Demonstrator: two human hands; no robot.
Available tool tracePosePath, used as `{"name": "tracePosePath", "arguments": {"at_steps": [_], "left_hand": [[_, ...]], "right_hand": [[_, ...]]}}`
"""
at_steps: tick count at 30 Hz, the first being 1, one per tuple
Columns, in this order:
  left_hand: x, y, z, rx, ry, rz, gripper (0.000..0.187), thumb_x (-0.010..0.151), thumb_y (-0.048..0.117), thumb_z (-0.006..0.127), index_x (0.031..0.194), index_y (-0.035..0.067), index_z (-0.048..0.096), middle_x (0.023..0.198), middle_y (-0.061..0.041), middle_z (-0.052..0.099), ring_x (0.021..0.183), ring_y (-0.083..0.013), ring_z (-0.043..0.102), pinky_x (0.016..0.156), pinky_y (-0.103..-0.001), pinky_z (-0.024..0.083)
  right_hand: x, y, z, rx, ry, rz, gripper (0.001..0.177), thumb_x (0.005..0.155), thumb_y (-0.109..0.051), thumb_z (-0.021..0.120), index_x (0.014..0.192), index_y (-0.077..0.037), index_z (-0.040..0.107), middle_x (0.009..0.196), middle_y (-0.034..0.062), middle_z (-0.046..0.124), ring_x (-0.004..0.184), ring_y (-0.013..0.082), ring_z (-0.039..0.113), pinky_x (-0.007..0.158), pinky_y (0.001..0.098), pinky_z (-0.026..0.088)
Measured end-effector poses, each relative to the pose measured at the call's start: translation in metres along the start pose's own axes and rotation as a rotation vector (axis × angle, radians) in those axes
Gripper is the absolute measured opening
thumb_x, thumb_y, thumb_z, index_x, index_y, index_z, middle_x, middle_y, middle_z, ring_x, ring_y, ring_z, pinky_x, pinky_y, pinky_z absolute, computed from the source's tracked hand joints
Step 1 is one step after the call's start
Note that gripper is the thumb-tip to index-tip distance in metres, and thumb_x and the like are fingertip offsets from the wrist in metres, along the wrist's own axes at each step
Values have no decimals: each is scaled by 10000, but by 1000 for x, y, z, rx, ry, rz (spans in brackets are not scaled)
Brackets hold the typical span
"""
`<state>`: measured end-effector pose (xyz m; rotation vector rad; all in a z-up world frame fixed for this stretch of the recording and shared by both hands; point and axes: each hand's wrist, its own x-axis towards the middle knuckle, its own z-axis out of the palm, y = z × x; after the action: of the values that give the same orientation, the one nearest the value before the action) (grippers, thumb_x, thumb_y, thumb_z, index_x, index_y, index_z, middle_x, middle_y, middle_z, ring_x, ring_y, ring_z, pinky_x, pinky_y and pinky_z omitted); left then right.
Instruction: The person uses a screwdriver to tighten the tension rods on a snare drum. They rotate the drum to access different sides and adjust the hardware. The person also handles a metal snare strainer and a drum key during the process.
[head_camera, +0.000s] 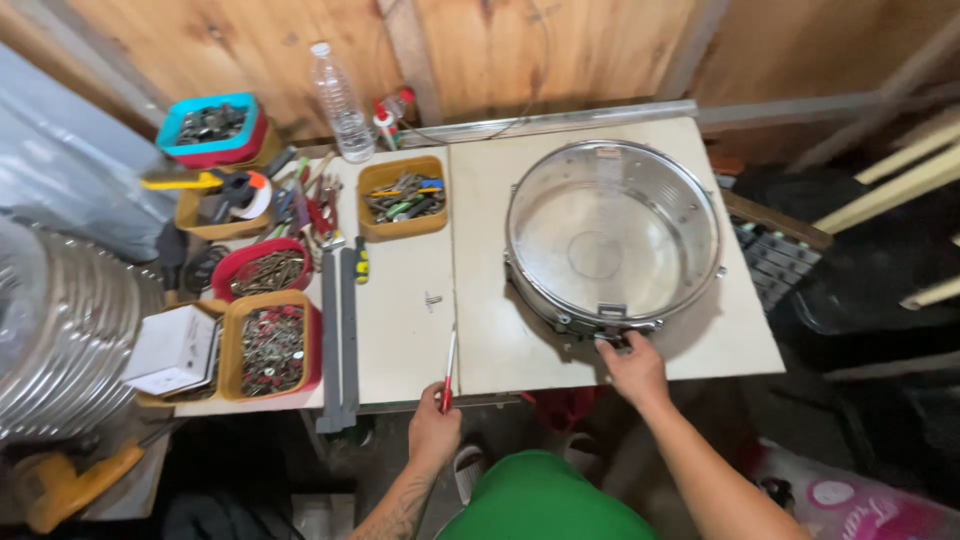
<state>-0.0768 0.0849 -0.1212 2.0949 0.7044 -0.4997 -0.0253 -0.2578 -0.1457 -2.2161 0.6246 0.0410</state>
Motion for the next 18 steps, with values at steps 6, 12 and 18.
{"name": "tracePosePath", "arguments": {"at_steps": [6,12,18], "left_hand": [[17,31,-55,-106,146,-65,709,848,153,490,1543,274,418,1315,-73,679,1086,-325,674,952,-416,503],[73,50,-94,-205,319,-25,630,886,105,468,1495,264,467,1301,-100,694,1146,-346,663,981,-439,508],[135,89,-114,-192,351,80,640,846,110,534,1479,190,493,1398,-157,566,1261,-363,580,1082,-450,459]], "right_hand": [[-3,14,-5,-65,-51,21,488,844,-495,714,1169,-131,709,979,113,785,929,280,730,888,376,507],[-20,42,-15,-18,-103,79,596,850,-418,724,1381,-154,669,1225,40,770,914,230,737,957,334,502],[-41,70,-36,114,-101,235,482,912,-237,739,1358,-58,698,1114,140,802,936,222,725,865,350,556]]}}
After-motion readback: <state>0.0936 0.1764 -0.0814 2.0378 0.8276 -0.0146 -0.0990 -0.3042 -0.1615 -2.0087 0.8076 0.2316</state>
